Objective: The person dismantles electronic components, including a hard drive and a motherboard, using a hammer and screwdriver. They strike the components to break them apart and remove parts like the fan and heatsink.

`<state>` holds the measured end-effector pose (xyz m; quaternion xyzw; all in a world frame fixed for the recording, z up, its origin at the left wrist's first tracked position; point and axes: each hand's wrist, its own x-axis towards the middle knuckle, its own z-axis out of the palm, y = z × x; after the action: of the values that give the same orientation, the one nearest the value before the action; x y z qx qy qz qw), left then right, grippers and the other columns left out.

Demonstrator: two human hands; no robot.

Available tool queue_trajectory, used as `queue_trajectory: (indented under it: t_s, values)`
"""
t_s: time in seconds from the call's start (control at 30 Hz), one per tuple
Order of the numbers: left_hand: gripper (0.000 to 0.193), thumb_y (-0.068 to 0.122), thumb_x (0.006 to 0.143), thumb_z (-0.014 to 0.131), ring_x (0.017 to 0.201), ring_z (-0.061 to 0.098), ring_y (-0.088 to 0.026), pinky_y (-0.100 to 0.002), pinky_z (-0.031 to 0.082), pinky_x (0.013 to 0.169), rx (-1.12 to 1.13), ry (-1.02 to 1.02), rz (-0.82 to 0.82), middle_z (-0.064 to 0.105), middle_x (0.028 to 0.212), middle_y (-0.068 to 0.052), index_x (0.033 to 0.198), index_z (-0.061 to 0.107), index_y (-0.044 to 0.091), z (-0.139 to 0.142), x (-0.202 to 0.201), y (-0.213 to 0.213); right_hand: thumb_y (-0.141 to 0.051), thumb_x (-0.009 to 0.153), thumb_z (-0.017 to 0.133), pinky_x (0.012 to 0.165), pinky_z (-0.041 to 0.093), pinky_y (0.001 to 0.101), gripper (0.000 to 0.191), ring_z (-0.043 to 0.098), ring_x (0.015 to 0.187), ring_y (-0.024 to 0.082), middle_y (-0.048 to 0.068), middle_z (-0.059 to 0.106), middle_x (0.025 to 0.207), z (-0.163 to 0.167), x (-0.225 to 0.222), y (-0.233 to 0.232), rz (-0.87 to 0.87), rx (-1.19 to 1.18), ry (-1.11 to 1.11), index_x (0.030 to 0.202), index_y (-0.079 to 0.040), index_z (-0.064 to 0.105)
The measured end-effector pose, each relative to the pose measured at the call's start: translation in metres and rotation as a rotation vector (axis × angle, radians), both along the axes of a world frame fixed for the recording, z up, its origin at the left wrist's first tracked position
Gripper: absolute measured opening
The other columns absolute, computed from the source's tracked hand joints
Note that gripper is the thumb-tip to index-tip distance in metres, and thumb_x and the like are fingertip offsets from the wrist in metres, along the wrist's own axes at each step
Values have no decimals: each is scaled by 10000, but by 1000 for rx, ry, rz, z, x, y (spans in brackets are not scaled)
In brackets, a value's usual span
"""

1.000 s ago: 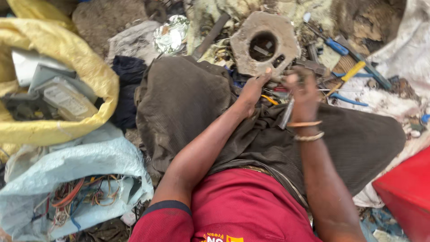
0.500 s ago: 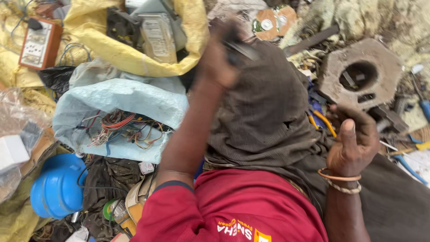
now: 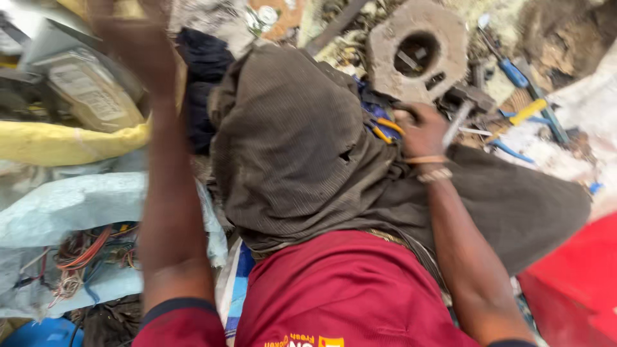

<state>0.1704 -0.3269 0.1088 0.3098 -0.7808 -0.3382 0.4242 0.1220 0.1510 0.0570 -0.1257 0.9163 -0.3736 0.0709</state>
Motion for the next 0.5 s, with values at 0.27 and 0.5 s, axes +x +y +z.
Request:
queue_trajectory:
  t_s: [0.27,0.5]
  values:
    - [135,162,976,680,1111,698,-280,-374,612,954,-48,-40,-711,658,1241,-134,1088,693,88,-26,-103,234,-42,902,587,640,570,462,479,677,808,334,139,584,1341,-50,-24,-58,654,566,200,1378,-96,565]
    - [55,120,968,666,1059,716,-221,-370,601,929,120,-234,-763,674,1210,-93,1003,702,98,-47,-106,228,-141,955,571,619,559,414,303,660,823,297,133,576,1160,-57,-30,-50,793,810,183,1250,-78,600]
